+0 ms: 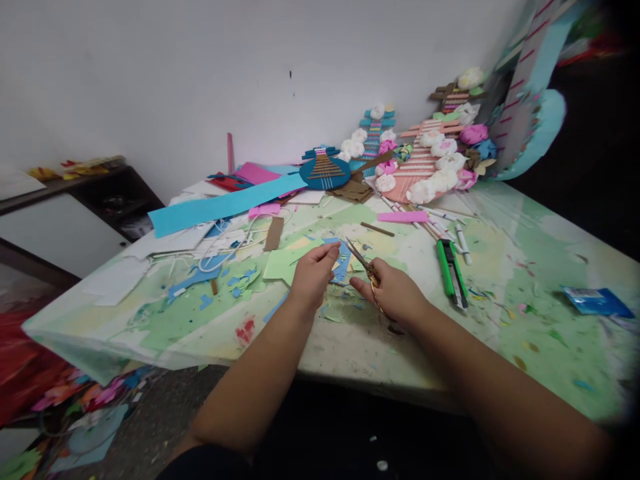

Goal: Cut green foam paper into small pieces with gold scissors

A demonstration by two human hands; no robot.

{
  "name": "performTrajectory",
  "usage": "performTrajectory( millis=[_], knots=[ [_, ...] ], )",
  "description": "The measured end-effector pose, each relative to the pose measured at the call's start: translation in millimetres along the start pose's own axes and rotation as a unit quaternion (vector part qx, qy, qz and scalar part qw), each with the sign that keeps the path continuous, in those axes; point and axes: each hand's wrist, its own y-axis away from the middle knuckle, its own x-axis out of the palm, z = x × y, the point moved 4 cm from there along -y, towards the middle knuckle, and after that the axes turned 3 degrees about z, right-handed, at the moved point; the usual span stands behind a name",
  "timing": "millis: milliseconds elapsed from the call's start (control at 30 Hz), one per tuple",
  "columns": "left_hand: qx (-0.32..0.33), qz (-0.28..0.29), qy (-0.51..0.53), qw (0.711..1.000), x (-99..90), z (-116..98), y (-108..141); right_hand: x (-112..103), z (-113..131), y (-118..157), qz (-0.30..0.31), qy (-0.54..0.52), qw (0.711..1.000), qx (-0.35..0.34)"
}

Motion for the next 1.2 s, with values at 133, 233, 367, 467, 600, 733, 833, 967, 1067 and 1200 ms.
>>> performTrajectory(
  millis=[133,233,367,467,600,733,833,967,1067,1200],
  knots=[
    [-0.036,0.010,0.115,0.993,2.7,1,0,2,1,0,0.008,0.007,1.000,-0.006],
    [-0.036,-0.005,0.169,0.985,2.0,1,0,3,1,1,0.008,0.007,1.000,-0.004],
    [-0.049,0.012,0.192,0.980,3.5,1,1,4,0,1,0.003,0.008,1.000,0.002],
    [-0.058,0.026,0.194,0.979,6.4,2,3,2,0,1,-0.005,0.009,1.000,0.000],
    [-0.045,0.011,0.207,0.977,9.1,3,5,0,2,2,-0.005,0.012,1.000,-0.007],
    [-0.039,0.004,0.215,0.976,10.8,3,7,2,3,3,0.012,0.030,0.999,-0.005],
    [-0.044,0.016,0.198,0.979,12.0,3,9,5,2,3,0.021,0.049,0.999,-0.003],
    [-0.049,0.034,0.153,0.986,14.0,3,10,6,3,4,0.020,0.069,0.997,-0.008],
    [-0.045,0.037,0.147,0.987,15.0,2,11,5,4,4,0.019,0.075,0.997,-0.010],
    [-0.027,0.012,0.170,0.985,14.6,1,12,4,6,4,0.023,0.072,0.997,-0.013]
  ],
)
